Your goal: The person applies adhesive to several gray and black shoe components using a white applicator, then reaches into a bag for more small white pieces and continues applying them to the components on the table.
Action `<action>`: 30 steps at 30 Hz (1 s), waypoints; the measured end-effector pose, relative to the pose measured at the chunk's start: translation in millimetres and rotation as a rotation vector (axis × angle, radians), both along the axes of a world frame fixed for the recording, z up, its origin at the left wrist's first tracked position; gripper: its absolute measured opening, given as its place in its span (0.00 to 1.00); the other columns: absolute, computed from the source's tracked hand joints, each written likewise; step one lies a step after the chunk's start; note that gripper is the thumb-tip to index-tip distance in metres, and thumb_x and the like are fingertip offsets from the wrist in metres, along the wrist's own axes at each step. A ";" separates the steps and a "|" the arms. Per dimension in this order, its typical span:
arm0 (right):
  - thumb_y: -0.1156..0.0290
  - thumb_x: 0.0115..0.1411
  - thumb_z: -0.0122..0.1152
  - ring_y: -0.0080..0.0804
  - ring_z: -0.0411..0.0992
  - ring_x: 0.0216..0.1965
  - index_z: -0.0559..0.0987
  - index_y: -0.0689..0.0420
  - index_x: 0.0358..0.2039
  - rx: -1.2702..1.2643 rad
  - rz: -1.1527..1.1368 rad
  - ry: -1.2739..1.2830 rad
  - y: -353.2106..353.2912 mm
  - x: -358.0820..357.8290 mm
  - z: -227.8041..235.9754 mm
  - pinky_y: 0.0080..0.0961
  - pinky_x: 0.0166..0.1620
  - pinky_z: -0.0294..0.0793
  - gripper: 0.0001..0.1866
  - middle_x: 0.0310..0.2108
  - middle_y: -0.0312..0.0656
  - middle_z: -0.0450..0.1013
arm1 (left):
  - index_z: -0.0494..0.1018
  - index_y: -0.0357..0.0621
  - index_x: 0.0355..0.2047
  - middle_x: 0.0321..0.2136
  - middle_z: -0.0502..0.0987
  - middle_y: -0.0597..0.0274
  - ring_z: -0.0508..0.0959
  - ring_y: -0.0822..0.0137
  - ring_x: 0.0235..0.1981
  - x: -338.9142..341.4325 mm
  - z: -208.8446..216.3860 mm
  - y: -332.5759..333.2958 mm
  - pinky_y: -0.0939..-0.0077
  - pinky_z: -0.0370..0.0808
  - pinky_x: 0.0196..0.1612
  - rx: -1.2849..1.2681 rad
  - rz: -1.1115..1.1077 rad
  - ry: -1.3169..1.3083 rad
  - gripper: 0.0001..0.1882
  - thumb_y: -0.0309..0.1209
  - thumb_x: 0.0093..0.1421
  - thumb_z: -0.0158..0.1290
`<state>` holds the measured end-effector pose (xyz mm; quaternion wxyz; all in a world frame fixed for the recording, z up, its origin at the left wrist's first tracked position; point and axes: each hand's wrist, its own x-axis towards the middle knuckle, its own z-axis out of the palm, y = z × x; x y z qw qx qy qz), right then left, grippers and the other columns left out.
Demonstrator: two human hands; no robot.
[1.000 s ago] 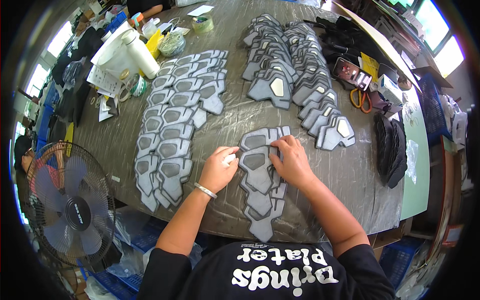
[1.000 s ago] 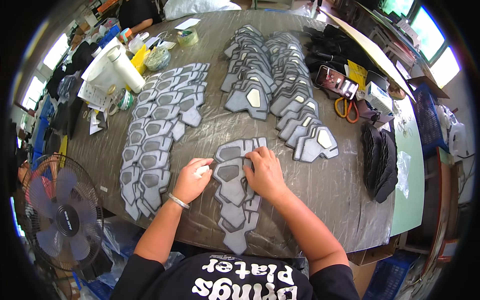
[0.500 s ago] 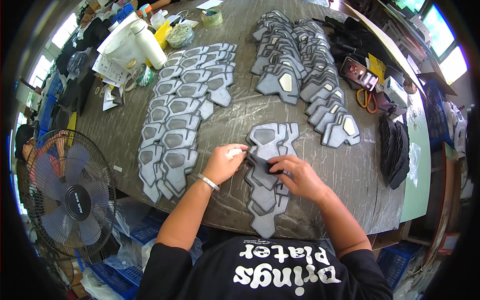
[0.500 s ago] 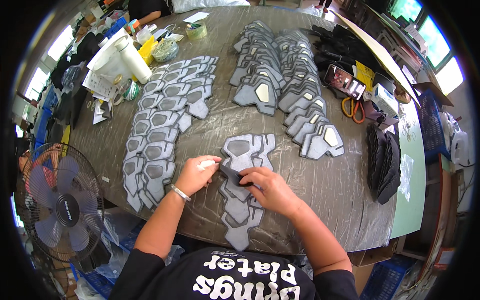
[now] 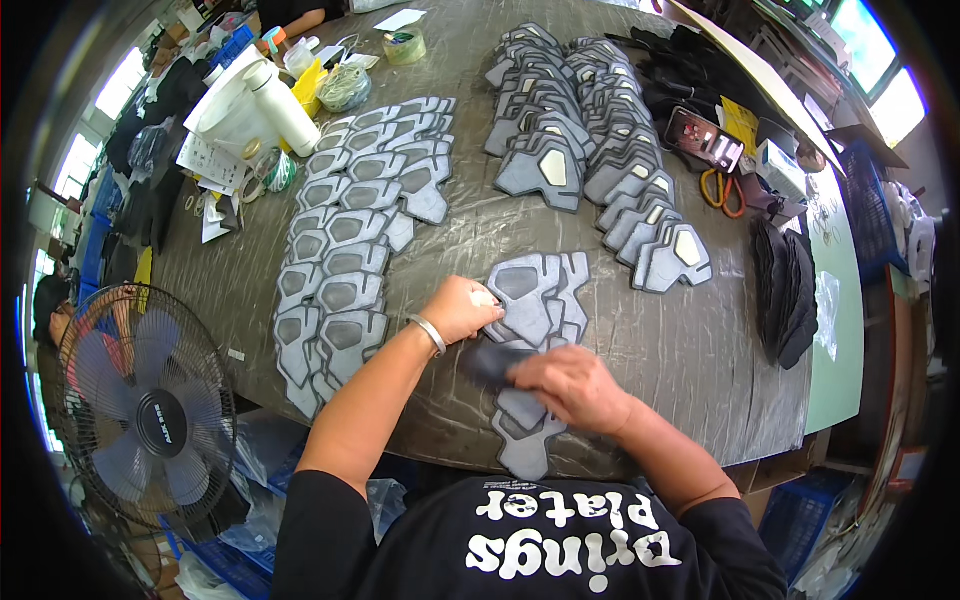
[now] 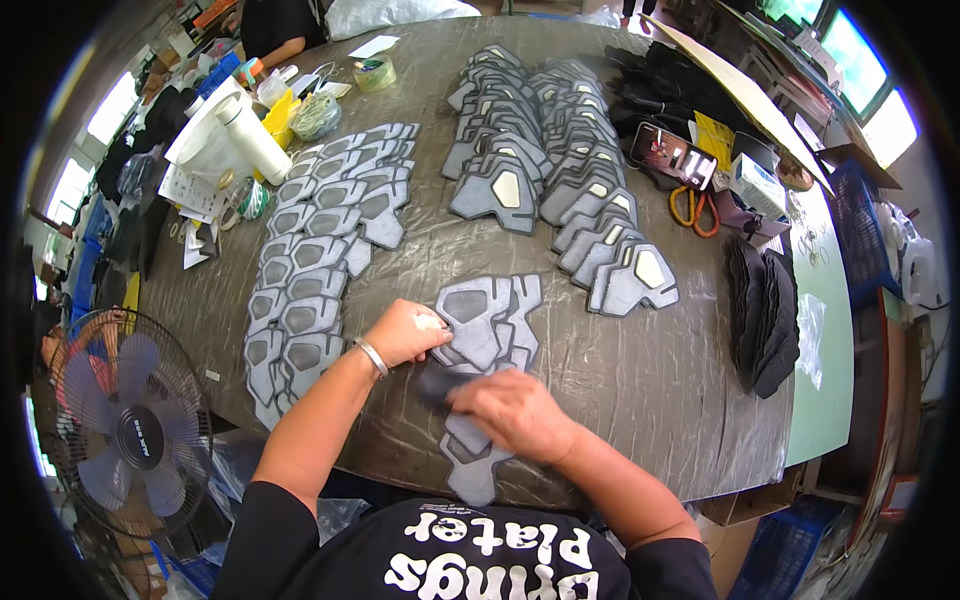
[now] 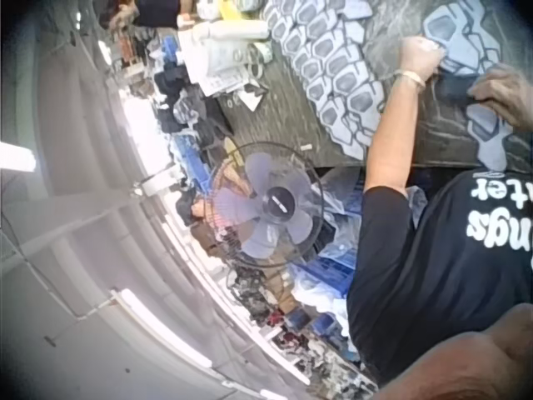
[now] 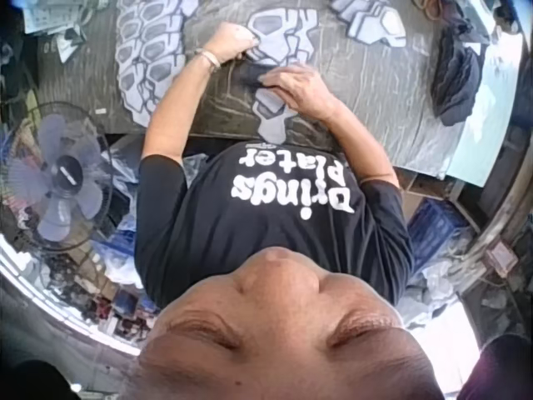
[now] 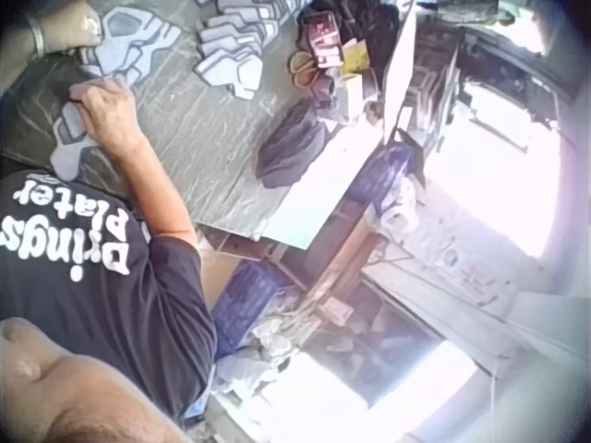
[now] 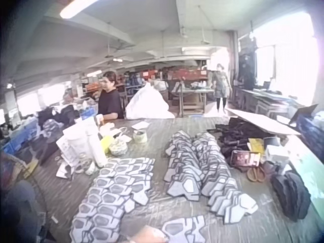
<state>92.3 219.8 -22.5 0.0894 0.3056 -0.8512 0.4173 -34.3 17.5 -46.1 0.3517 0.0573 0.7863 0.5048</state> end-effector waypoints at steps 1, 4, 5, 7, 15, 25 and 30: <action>0.79 0.50 0.61 0.37 0.76 0.40 0.77 0.56 0.37 -0.067 0.099 0.009 -3.2 7.4 3.3 0.31 0.44 0.75 0.12 0.40 0.37 0.77 | 0.77 0.33 0.31 0.18 0.76 0.65 0.71 0.78 0.13 1.6 -3.0 0.8 0.82 0.67 0.15 -0.002 0.010 0.050 0.13 0.32 0.52 0.63; 0.79 0.50 0.63 0.36 0.77 0.39 0.77 0.56 0.39 -0.307 0.238 -0.145 -11.0 33.2 14.9 0.30 0.43 0.75 0.14 0.39 0.37 0.78 | 0.77 0.33 0.31 0.19 0.76 0.64 0.71 0.78 0.13 4.1 0.9 5.2 0.82 0.67 0.15 -0.046 -0.001 0.123 0.12 0.31 0.53 0.63; 0.80 0.50 0.63 0.36 0.77 0.38 0.77 0.57 0.38 -0.383 0.194 -0.247 -6.7 37.8 22.7 0.27 0.42 0.76 0.13 0.39 0.38 0.78 | 0.77 0.33 0.31 0.19 0.76 0.64 0.71 0.78 0.13 5.3 0.0 5.5 0.82 0.67 0.15 -0.046 -0.003 0.121 0.12 0.31 0.53 0.63; 0.79 0.58 0.59 0.29 0.76 0.34 0.75 0.59 0.39 -0.614 -0.014 -0.430 9.8 40.1 24.1 0.24 0.39 0.77 0.08 0.37 0.37 0.77 | 0.78 0.34 0.33 0.19 0.76 0.66 0.71 0.78 0.13 7.8 -1.9 4.2 0.82 0.67 0.16 -0.040 0.043 0.108 0.12 0.32 0.54 0.62; 0.72 0.65 0.53 0.13 0.68 0.33 0.71 0.61 0.43 -0.921 -0.444 -0.799 35.4 -3.0 -8.0 0.18 0.36 0.76 0.08 0.31 0.31 0.72 | 0.79 0.39 0.38 0.23 0.78 0.67 0.71 0.82 0.17 26.3 -6.6 -13.2 0.87 0.68 0.18 0.074 0.126 0.783 0.12 0.35 0.59 0.58; 0.75 0.60 0.59 0.15 0.71 0.30 0.79 0.59 0.41 -0.628 -0.344 -0.661 31.1 5.3 -7.2 0.19 0.36 0.74 0.08 0.30 0.33 0.76 | 0.79 0.37 0.36 0.19 0.76 0.68 0.73 0.79 0.18 79.2 12.8 -19.3 0.85 0.70 0.20 0.287 0.170 -0.079 0.10 0.31 0.59 0.58; 0.81 0.48 0.62 0.41 0.76 0.38 0.78 0.57 0.37 -0.196 0.033 -0.157 21.5 16.9 7.2 0.33 0.42 0.76 0.14 0.35 0.42 0.77 | 0.80 0.36 0.30 0.18 0.77 0.67 0.74 0.79 0.18 84.6 3.5 -6.9 0.83 0.69 0.22 0.035 0.297 0.059 0.09 0.30 0.55 0.59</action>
